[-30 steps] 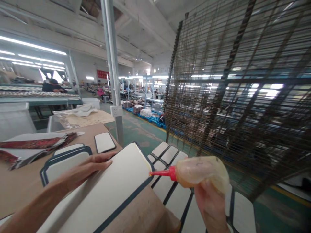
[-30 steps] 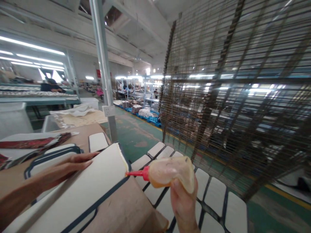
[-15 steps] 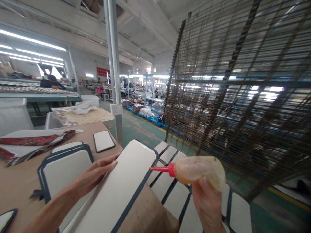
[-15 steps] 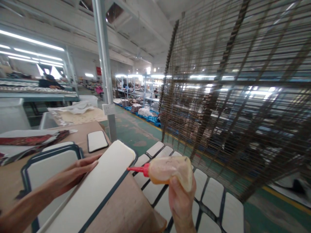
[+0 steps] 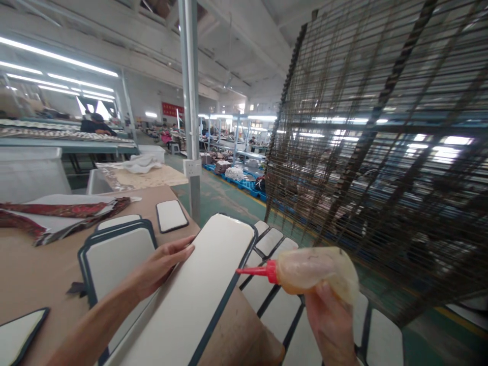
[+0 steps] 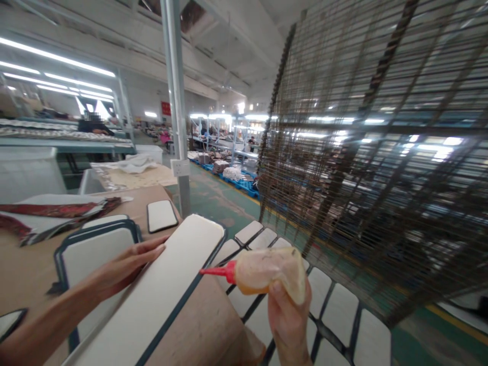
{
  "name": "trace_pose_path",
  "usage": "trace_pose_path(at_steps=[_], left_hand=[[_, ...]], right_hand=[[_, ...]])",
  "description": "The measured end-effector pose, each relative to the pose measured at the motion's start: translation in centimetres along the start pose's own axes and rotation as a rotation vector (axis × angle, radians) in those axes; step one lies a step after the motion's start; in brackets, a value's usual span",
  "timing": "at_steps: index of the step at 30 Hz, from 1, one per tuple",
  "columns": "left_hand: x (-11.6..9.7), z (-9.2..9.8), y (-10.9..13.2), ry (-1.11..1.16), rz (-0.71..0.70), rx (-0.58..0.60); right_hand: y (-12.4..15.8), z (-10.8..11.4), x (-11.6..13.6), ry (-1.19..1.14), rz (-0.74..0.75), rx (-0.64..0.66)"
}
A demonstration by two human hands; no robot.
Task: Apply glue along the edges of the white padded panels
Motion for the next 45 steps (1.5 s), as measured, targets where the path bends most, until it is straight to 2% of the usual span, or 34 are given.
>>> trace_pose_path(at_steps=[6,12,18,24,30,41,45], left_hand=[[-0.4,-0.5,-0.4,0.025,-0.043,0.039],[-0.7,-0.9,-1.0,0.01,-0.043,-0.018],[-1.1,-1.4,-1.3,0.018,-0.025,-0.084],[-1.4,-2.0,-1.6,0.041,-0.032,-0.09],[-1.5,-2.0,-2.6,0.052,-0.046,-0.126],[-1.6,-2.0,-4.2,0.059,-0.048,-0.124],[-1.6,-2.0,-4.8,0.059,-0.048,-0.123]], right_hand=[[0.2,-0.1,0.1,0.01,-0.015,0.039],[0.5,0.0,0.1,0.011,-0.039,0.083],[0.6,0.0,0.1,0.027,-0.048,0.063],[0.9,0.0,0.5,0.024,-0.08,0.052],[1.5,0.3,0.1,0.003,-0.116,0.062],[1.9,0.1,0.4,0.014,-0.106,0.104],[2.2,0.5,0.3,0.028,-0.151,0.083]])
Point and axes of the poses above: each hand's wrist, its own y-axis away from the middle knuckle, its own z-axis out of the back of the hand, x = y × z, the point moved 1 cm from there along -y, towards the middle knuckle, and after that the axes turned 5 degrees about -z, right-handed, at the moved point
